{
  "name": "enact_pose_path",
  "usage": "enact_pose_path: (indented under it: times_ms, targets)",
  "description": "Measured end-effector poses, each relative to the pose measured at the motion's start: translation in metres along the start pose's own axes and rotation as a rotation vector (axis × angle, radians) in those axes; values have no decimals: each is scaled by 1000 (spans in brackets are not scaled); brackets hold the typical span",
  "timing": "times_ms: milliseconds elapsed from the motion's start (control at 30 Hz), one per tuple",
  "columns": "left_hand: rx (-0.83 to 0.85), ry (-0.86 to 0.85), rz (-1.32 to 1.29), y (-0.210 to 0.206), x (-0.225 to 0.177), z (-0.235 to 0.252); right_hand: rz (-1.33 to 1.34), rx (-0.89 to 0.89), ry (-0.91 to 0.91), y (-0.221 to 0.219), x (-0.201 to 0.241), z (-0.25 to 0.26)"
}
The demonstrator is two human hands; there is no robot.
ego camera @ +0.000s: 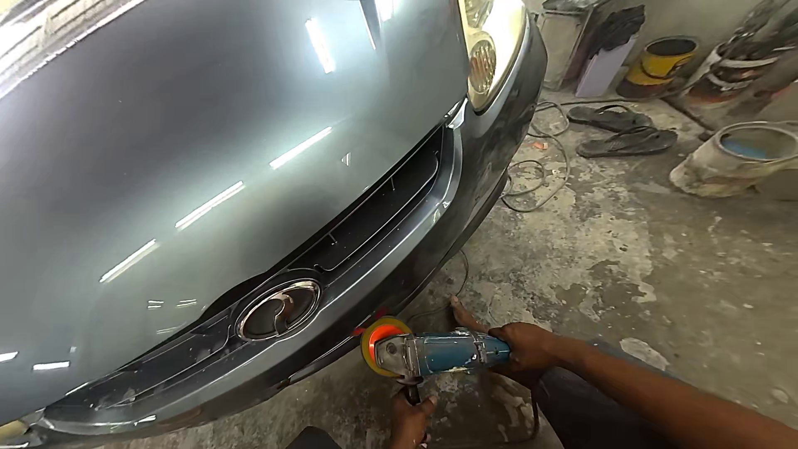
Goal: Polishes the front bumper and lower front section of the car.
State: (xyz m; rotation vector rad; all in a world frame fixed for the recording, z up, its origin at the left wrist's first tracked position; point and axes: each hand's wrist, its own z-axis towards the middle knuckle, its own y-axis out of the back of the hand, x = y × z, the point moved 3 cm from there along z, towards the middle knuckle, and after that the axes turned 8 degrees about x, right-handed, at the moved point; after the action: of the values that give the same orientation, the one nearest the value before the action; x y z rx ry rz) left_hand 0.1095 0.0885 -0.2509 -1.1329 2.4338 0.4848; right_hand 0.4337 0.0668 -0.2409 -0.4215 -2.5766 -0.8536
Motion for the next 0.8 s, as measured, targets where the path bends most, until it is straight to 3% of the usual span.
enact_pose_path:
  times_ms: [300, 700, 800]
  targets:
    - [19, -35, 143, -40, -38, 21, 125, -26, -84, 6, -50, -30]
    - [114, -99, 571, -83, -132, 44, 453, -187, -135, -19, -131, -56]
    - [128, -93, 589, -86, -134, 46, 467, -193, -140, -24, -138, -54]
